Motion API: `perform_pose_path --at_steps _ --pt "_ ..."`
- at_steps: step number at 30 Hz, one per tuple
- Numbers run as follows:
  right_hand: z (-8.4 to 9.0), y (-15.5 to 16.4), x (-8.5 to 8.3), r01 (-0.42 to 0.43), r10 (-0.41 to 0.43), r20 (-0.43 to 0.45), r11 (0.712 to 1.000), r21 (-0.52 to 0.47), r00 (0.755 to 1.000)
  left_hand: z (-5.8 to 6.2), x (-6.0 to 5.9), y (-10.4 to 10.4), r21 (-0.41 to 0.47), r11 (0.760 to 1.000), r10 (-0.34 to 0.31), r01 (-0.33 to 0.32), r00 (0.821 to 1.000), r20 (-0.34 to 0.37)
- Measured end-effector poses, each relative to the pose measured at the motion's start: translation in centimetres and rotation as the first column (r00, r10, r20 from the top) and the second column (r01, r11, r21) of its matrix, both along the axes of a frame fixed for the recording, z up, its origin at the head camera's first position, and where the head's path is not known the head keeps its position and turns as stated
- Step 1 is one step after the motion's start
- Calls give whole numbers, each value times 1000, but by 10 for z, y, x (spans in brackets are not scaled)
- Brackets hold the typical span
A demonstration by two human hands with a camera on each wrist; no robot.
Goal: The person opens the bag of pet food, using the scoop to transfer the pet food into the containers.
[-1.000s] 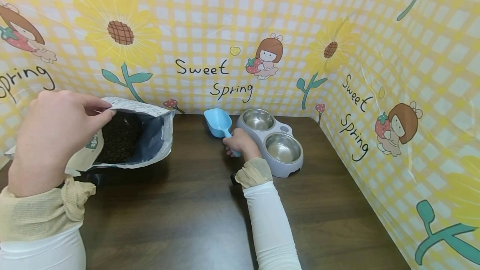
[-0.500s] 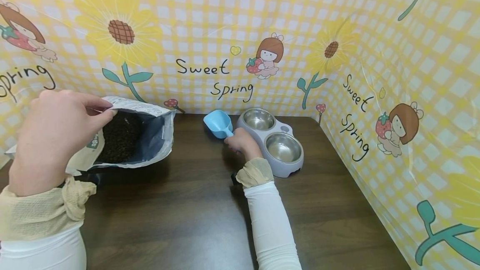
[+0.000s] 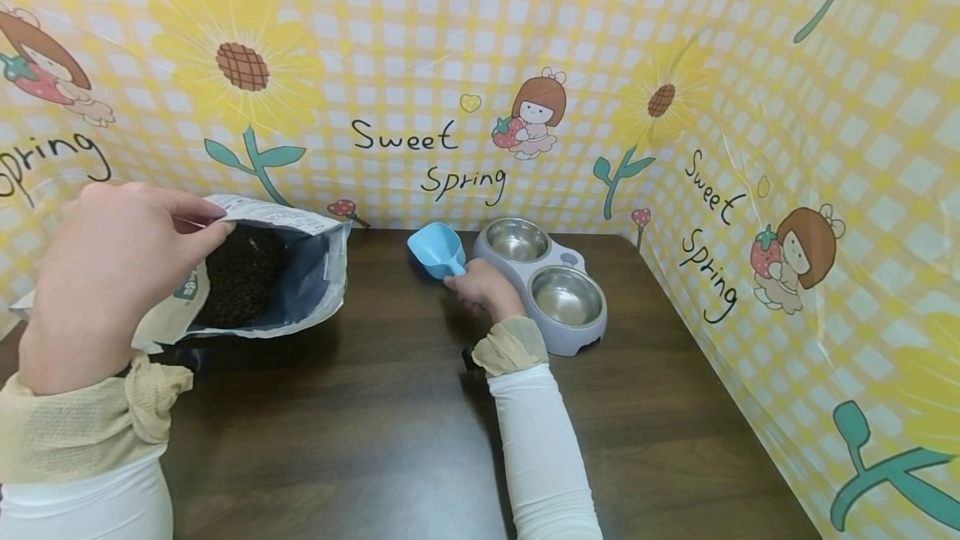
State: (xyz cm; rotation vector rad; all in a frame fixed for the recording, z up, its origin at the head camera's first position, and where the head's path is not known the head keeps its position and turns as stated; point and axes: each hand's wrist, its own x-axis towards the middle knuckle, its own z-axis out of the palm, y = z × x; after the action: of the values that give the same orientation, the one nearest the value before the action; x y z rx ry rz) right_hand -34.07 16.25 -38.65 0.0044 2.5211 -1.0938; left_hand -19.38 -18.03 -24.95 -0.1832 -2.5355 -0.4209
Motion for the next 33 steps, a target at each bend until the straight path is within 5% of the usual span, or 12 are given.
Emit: perform_pose_path --at_steps 7,17,33 --pt "7 4 4 4 -4 -74 1000 -9 997 0 0 -1 -2 1000 -3 3 1000 -12" --pt "38 8 18 -39 28 -93 993 -115 995 -1 0 -1 -3 1000 -8 8 1000 -22" --pt "92 12 52 -111 90 -79 941 -319 993 -1 -2 -1 -4 1000 -10 10 999 -38"
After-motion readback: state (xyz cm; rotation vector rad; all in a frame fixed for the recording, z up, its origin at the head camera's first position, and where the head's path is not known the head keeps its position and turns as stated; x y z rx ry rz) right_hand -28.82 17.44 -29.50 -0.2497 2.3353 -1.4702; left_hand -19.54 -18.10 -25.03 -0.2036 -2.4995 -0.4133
